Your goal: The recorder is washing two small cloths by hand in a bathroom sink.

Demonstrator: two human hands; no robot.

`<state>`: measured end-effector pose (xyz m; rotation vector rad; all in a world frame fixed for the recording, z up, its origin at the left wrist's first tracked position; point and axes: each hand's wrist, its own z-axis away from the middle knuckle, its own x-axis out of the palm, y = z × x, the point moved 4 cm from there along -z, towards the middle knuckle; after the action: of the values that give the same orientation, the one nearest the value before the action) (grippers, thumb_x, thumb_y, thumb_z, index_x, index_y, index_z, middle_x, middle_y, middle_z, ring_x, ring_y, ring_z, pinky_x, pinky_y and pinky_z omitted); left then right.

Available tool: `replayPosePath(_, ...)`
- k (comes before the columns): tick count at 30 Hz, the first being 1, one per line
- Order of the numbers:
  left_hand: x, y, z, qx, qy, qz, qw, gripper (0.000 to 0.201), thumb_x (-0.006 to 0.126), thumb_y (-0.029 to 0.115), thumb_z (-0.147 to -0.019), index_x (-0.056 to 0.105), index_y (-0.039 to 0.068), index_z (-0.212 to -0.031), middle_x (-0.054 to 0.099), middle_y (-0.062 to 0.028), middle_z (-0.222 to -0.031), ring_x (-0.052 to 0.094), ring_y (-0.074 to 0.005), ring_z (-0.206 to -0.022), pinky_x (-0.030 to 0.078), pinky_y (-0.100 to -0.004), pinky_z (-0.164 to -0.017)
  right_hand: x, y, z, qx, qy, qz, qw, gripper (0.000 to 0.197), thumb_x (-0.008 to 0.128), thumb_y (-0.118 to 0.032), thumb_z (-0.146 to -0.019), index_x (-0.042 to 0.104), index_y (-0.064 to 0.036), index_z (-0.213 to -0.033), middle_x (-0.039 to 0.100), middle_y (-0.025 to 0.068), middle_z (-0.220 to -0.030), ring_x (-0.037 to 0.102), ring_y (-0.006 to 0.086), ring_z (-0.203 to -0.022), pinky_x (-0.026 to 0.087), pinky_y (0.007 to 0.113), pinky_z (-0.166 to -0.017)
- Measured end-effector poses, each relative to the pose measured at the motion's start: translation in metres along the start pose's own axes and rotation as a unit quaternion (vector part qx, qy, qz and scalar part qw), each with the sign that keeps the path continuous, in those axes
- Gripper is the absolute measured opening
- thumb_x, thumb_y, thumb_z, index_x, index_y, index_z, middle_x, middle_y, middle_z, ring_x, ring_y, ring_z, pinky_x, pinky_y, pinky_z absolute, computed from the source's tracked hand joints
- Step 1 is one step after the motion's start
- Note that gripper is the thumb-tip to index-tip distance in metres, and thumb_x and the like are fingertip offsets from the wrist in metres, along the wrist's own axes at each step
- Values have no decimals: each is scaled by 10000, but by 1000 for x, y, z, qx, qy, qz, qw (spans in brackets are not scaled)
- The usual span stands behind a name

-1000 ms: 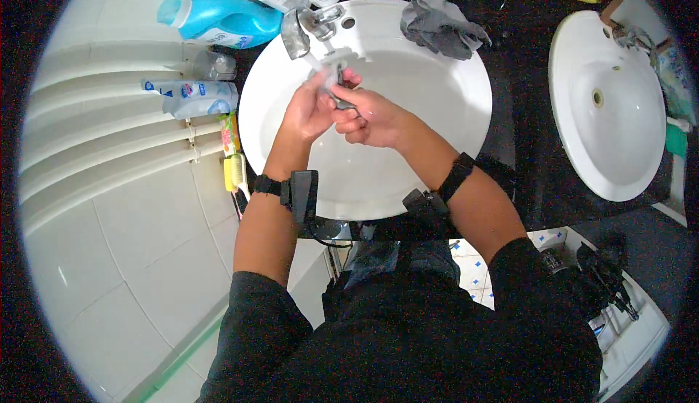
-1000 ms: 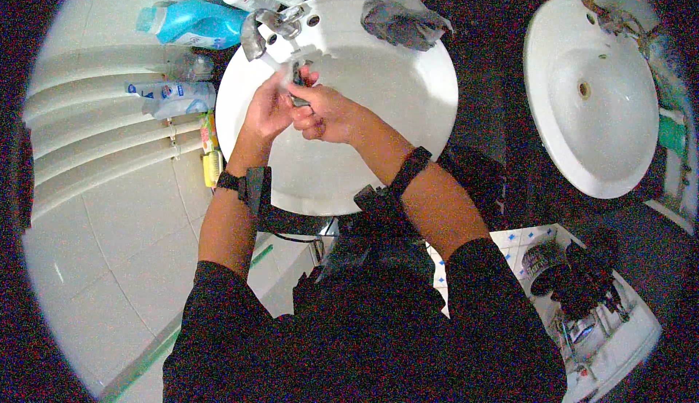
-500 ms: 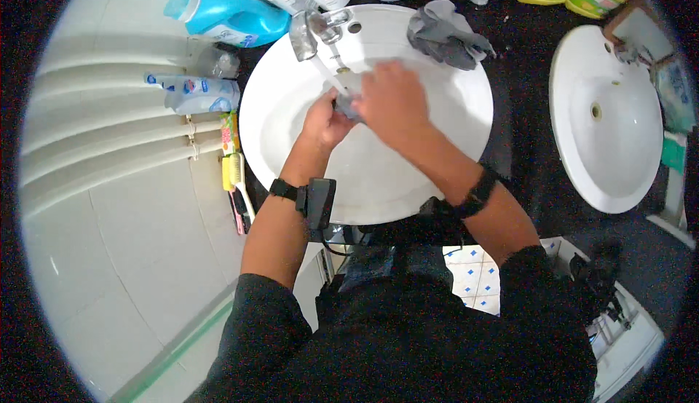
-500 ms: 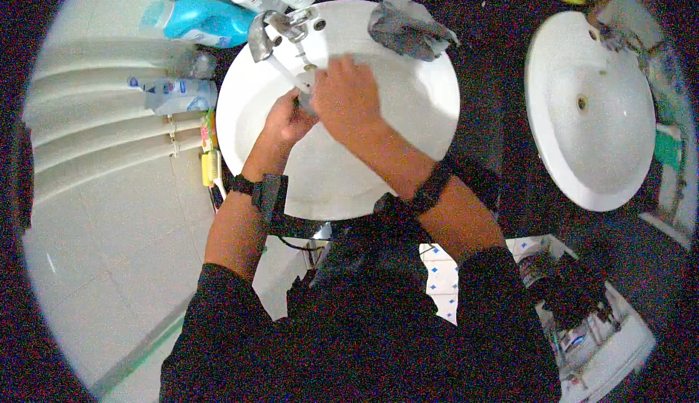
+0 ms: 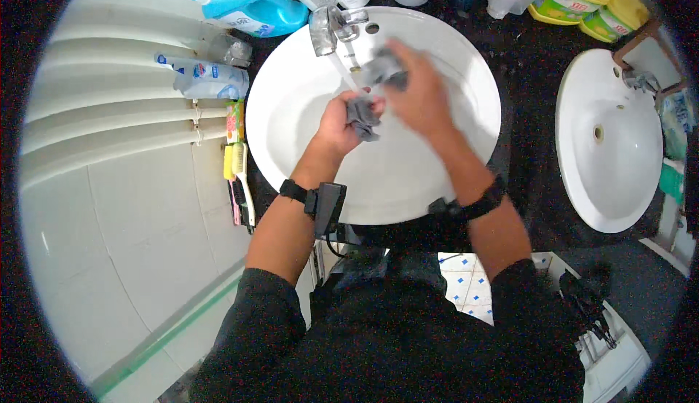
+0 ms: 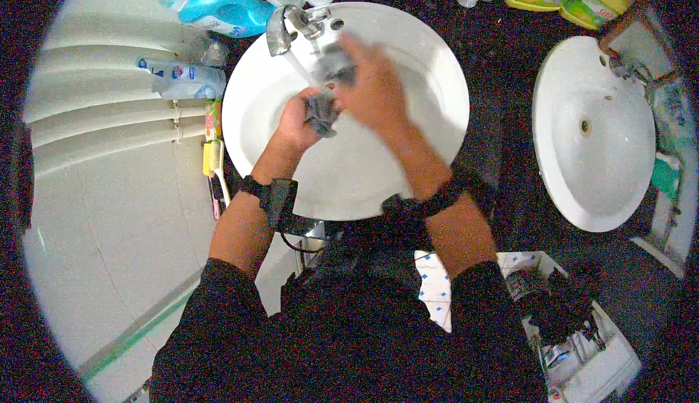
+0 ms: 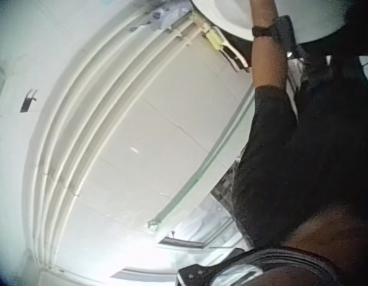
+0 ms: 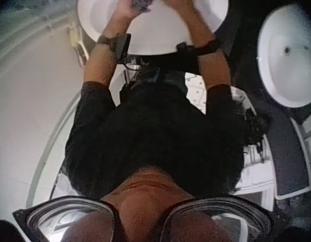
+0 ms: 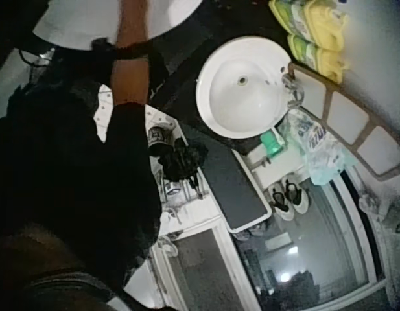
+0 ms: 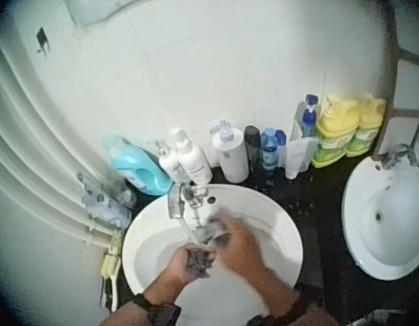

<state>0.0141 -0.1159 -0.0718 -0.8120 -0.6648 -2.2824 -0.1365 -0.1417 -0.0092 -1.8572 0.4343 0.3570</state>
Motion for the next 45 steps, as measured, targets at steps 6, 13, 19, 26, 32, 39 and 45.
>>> replayPosePath(6,12,-13,28,41,5,-53,998,528,387,560,-857,538,103,-1075,590,-88,-1050,559,-231,-982,452,-389,-859,52,-30,37,91,-122,68,986,582,645,-249,-620,504,-31,-1141,503,209,-1120,456,379,-1054,332,465,-929)
replayPosePath(13,-11,4,33,90,122,-135,979,416,332,420,-886,558,95,-1012,627,-86,-860,621,-240,-743,521,-375,-614,71,-16,28,35,-162,-6,986,693,689,-378,-656,465,40,-1162,460,247,-1190,451,372,-1108,334,451,-946)
replayPosePath(19,15,21,31,53,137,-293,945,424,334,469,-850,551,107,-892,596,-87,-708,569,-220,-503,432,-344,-371,79,0,-1,51,-237,-257,936,567,744,-292,-674,520,0,-1106,594,144,-969,563,200,-885,434,309,-813)
replayPosePath(26,-18,23,2,87,123,-191,970,440,331,450,-854,557,74,-878,592,-77,-700,573,-205,-526,447,-324,-410,95,-7,15,313,-26,-284,906,255,686,-228,-707,613,7,-775,609,60,-688,546,137,-618,438,289,-585)
replayPosePath(32,-4,22,7,195,158,-277,927,380,355,364,-889,559,44,-905,583,-54,-712,574,-170,-554,475,-324,-472,97,2,19,359,26,-277,891,238,632,-209,-723,613,28,-711,605,91,-641,541,157,-582,431,316,-560)
replayPosePath(39,-17,18,8,225,165,-319,906,370,333,368,-914,537,64,-971,588,-56,-822,591,-168,-711,489,-297,-641,89,-3,16,336,56,-262,903,237,596,-188,-733,604,48,-714,618,191,-660,618,298,-624,454,393,-596)
replayPosePath(45,-2,17,11,76,109,-302,944,443,308,446,-904,528,75,-1004,600,-85,-825,603,-221,-676,513,-364,-599,81,14,19,360,17,-149,921,329,623,-286,-743,620,43,-755,620,227,-730,614,374,-712,466,426,-656)
